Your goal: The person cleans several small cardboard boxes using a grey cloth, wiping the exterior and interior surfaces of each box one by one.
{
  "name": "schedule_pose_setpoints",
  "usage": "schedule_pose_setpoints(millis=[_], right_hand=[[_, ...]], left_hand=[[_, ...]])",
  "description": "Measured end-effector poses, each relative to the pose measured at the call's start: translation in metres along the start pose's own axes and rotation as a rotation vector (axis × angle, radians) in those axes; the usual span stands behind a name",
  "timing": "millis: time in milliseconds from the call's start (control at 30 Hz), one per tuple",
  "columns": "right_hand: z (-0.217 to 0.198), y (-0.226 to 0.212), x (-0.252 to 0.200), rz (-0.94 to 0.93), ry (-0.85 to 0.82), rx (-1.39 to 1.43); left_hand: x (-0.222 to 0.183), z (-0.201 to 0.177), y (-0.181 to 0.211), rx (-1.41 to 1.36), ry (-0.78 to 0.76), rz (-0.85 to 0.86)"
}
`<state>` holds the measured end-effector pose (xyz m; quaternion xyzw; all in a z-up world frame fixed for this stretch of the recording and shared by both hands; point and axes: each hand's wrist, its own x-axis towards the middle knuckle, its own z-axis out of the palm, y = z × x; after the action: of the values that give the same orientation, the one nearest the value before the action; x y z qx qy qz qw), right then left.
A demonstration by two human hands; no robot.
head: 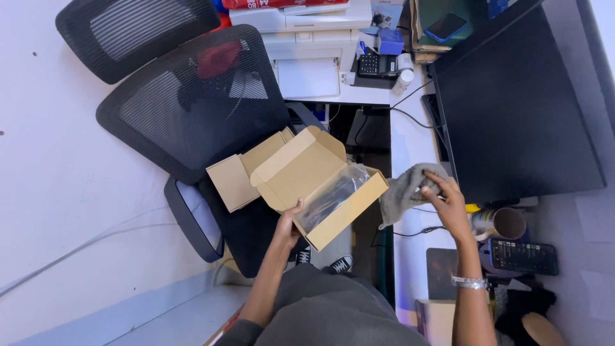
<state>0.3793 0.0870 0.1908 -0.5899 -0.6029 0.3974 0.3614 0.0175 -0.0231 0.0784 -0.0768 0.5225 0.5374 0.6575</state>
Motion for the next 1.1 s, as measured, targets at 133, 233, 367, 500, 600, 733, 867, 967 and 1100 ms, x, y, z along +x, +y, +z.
schedule_pose_setpoints(millis=[133,233,367,500,600,733,867,967,1100], right_hand=[[-0.005,0.052,0.003,0.070,0.106,0.190],[-0.014,0.018,-0.009,-0.014,-0.058,-0.051],[-0.022,0.034,-0.016,0.021,0.058,0.331],[0.002,0.068,-0.015,0.078,-0.106,1.429],[0.054,0.048,-0.020,0.045,0.001,1.191],[0.103,0.029,-0.021,-0.012,0.260,0.781],[0.127,0.014,-0.013,0.110,0.313,0.937],[0.138,-0.016,-0.023,0.198,0.414,0.881],[0.148,-0.034,-0.028,0.291,0.568,0.843]], left_hand=[[-0.016,0.014,0.000,0.074,0.004,0.097],[-0.023,0.021,0.001,0.132,0.008,0.199],[-0.021,0.018,-0.018,0.139,0.053,0.321],[-0.050,0.044,-0.015,0.212,0.082,0.455],[-0.059,0.058,-0.019,0.314,0.099,0.515],[-0.052,0.068,-0.011,0.458,0.065,0.603],[-0.064,0.095,-0.001,0.512,0.040,0.624],[-0.056,0.095,-0.007,0.508,0.021,0.662],[-0.051,0.101,-0.013,0.539,0.062,0.743]])
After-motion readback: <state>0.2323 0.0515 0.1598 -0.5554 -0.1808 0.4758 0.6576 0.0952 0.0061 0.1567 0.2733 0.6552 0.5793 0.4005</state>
